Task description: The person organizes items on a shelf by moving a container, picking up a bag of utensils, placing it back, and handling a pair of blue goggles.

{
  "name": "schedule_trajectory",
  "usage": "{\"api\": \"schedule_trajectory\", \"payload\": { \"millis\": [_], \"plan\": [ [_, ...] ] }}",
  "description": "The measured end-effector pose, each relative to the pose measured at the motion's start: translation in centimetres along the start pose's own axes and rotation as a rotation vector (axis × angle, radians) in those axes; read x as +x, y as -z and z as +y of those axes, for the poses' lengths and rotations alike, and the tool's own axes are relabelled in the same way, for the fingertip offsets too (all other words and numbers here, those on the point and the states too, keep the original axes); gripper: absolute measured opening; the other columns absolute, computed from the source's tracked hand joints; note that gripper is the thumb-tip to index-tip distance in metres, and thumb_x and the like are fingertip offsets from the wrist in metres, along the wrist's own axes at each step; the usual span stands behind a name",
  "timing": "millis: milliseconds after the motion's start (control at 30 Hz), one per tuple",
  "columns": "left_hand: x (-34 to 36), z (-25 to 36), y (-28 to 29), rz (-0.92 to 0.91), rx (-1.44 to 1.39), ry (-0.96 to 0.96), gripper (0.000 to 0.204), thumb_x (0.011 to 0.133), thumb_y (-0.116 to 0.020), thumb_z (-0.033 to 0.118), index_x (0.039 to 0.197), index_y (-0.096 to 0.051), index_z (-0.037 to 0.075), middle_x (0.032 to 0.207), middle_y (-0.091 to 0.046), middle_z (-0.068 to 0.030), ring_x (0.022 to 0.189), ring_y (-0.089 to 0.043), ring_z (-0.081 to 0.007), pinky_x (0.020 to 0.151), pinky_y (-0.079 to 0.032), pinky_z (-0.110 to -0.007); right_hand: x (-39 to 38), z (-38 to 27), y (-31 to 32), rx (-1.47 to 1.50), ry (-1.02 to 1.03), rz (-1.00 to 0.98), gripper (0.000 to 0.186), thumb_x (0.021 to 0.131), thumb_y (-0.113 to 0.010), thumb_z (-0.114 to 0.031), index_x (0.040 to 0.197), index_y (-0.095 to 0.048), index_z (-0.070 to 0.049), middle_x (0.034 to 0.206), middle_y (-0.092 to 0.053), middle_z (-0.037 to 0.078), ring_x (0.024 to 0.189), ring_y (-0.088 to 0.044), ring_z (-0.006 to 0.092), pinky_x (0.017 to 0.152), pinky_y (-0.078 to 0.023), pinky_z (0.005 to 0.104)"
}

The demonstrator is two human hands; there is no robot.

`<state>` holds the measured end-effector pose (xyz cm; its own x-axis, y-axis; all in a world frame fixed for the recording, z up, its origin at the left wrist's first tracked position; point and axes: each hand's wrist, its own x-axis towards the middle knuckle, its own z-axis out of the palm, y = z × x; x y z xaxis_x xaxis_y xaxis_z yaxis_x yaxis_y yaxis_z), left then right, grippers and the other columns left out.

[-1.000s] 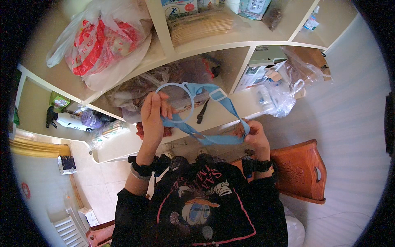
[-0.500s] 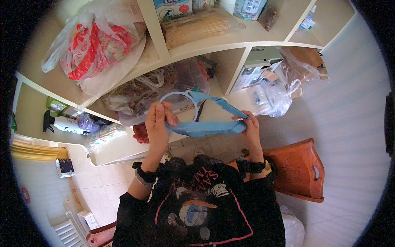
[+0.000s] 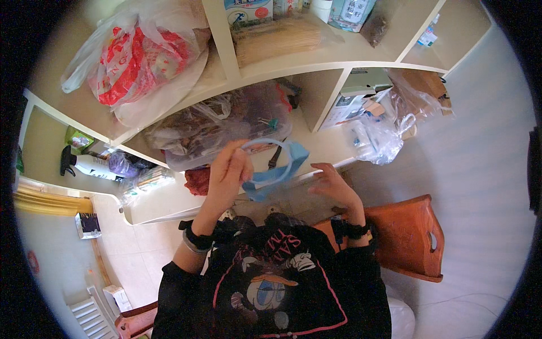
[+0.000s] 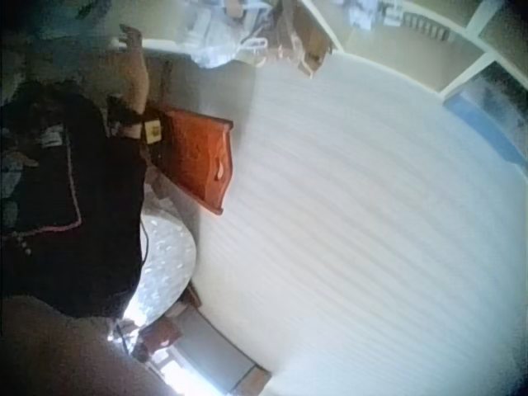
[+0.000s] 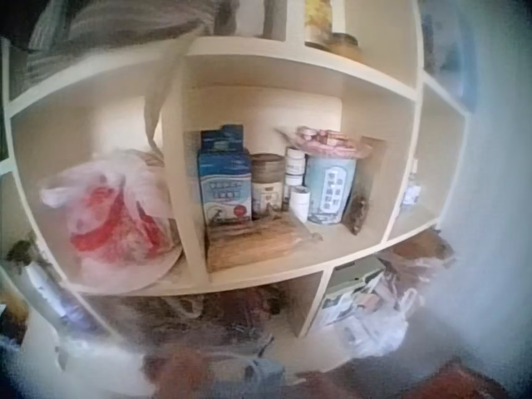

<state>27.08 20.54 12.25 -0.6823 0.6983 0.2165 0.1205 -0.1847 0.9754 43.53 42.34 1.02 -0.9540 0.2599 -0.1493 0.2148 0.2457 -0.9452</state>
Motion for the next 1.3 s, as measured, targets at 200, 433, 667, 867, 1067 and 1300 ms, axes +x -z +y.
{"api": "schedule_trajectory", "payload": {
  "millis": [200,433,667,867,1067,1300],
  "plan": [
    [0.1,0.1,-0.1,-0.236,-0.032,0.012,0.030,0.097,-0.033,0.020,0.110,-0.051,0.000,0.059,-0.038,0.0016,0.054,-0.035,-0.0062,0.052,-0.033,-0.020,1.2,-6.8,-1.0,0.150,0.358,-0.030,0.081,0.065,-0.077,-0.012,0.133,-0.032,-0.007,0.138,-0.029,0.008,0.123,-0.036,0.0252,0.100,-0.032,0.0375],
    [0.5,0.9,-0.6,-0.149,-0.157,-0.040,0.031,0.098,-0.031,0.022,0.109,-0.050,0.000,0.059,-0.039,0.0004,0.053,-0.035,-0.0069,0.054,-0.037,-0.023,3.6,-6.9,-4.1,0.366,0.331,-0.222,0.058,0.069,-0.073,-0.012,0.120,-0.047,-0.004,0.120,-0.052,0.010,0.117,-0.043,0.0210,0.100,-0.033,0.0343],
    [1.6,0.5,-0.8,0.327,-0.137,-0.133,0.025,0.098,-0.031,0.021,0.102,-0.045,0.001,0.059,-0.042,-0.0021,0.051,-0.040,-0.0087,0.053,-0.043,-0.025,3.3,-6.4,-6.7,0.470,-0.013,-0.272,0.031,0.089,-0.051,-0.021,0.115,-0.046,-0.004,0.095,-0.054,0.006,0.080,-0.055,0.0108,0.063,-0.047,0.0279],
    [1.7,-0.4,-0.8,0.462,-0.165,-0.108,0.024,0.098,-0.031,0.021,0.100,-0.044,0.001,0.064,-0.044,-0.0039,0.052,-0.043,-0.0099,0.051,-0.045,-0.025,3.2,-7.1,-9.2,0.021,0.262,-0.146,0.058,0.078,-0.067,-0.028,0.123,-0.038,-0.005,0.098,-0.051,0.006,0.073,-0.054,0.0137,0.062,-0.045,0.0305],
    [1.3,-0.4,-1.7,0.378,-0.224,-0.128,0.023,0.098,-0.031,0.021,0.104,-0.043,0.002,0.067,-0.046,-0.0040,0.053,-0.044,-0.0102,0.051,-0.046,-0.027,4.0,-8.0,-9.8,0.046,0.153,-0.262,0.049,0.073,-0.071,-0.028,0.109,-0.050,-0.002,0.085,-0.058,0.009,0.071,-0.052,0.0182,0.067,-0.045,0.0339],
    [0.8,-3.1,1.0,0.633,-0.079,-0.086,0.025,0.097,-0.034,0.019,0.113,-0.043,0.002,0.087,-0.056,-0.0077,0.064,-0.057,-0.0138,0.055,-0.051,-0.026,3.1,-6.3,-8.7,-0.236,0.194,-0.157,0.030,0.074,-0.066,-0.022,0.092,-0.055,-0.001,0.084,-0.057,0.011,0.073,-0.053,0.0195,0.067,-0.044,0.0317]
  ]
}}
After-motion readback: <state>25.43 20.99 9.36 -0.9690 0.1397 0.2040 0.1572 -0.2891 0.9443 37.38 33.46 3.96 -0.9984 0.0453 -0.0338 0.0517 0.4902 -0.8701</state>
